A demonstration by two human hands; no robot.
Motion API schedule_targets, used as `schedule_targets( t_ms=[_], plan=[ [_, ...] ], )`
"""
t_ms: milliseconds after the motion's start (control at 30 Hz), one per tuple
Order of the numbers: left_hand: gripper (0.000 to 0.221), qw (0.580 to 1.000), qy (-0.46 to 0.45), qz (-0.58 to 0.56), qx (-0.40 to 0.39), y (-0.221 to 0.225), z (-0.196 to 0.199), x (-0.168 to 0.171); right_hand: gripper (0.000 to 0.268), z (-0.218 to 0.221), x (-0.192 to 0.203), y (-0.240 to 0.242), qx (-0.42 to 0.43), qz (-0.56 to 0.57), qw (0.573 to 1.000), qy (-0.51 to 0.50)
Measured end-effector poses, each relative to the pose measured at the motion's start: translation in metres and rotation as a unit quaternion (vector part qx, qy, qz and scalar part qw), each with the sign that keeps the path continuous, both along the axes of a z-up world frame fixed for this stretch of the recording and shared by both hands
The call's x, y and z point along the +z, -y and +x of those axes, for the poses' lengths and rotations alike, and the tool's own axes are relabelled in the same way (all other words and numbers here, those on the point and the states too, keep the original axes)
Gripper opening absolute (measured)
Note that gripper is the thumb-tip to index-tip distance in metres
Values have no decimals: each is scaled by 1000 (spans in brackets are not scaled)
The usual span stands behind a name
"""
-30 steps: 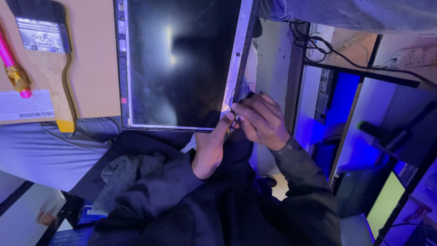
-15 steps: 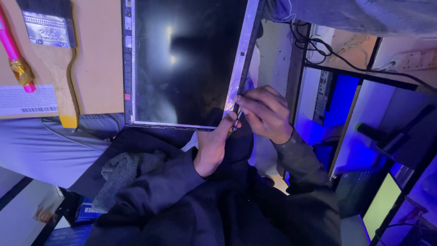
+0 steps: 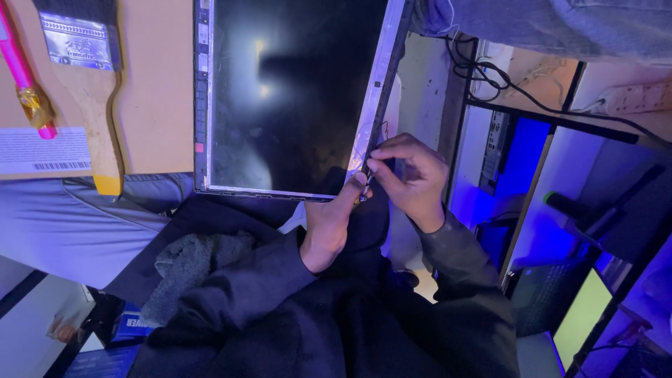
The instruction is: The person detaches a laptop screen and then uses a tool to pry and manipulate the internal bezel and wiring of the display assembly.
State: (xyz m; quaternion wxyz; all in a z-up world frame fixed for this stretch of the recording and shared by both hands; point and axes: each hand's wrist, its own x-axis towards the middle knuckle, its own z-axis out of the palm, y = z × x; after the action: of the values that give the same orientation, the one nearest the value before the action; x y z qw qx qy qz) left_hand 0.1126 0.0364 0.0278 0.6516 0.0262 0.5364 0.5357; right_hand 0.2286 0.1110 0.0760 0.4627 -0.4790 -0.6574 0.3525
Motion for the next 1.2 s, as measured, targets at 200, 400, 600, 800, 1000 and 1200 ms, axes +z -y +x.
schedule_targets(
  t_ms=[200, 400, 600, 800, 1000, 1200],
  plan=[
    [34, 1000, 3, -3, -9, 7, 0, -12, 21, -1, 6, 8, -35, -302, 939, -162],
    [29, 1000, 7, -22, -5, -9, -4, 15, 16, 5, 0, 2, 14, -357, 907, -223],
    [23, 1000, 6, -18, -12, -5, -5, 10, 16, -2, 4, 3, 15, -355, 904, -237],
    [29, 999, -4, 15, -30, -3, -6, 7, 15, 13, -20, 13, -5, -338, 921, -194],
    [24, 998, 3, 10, -57, -5, -11, 13, 14, 9, -21, 14, -3, -317, 935, -158],
    [14, 997, -17, 6, -76, -18, -17, 36, 12, 3, -26, 13, 1, -355, 901, -249]
  ],
)
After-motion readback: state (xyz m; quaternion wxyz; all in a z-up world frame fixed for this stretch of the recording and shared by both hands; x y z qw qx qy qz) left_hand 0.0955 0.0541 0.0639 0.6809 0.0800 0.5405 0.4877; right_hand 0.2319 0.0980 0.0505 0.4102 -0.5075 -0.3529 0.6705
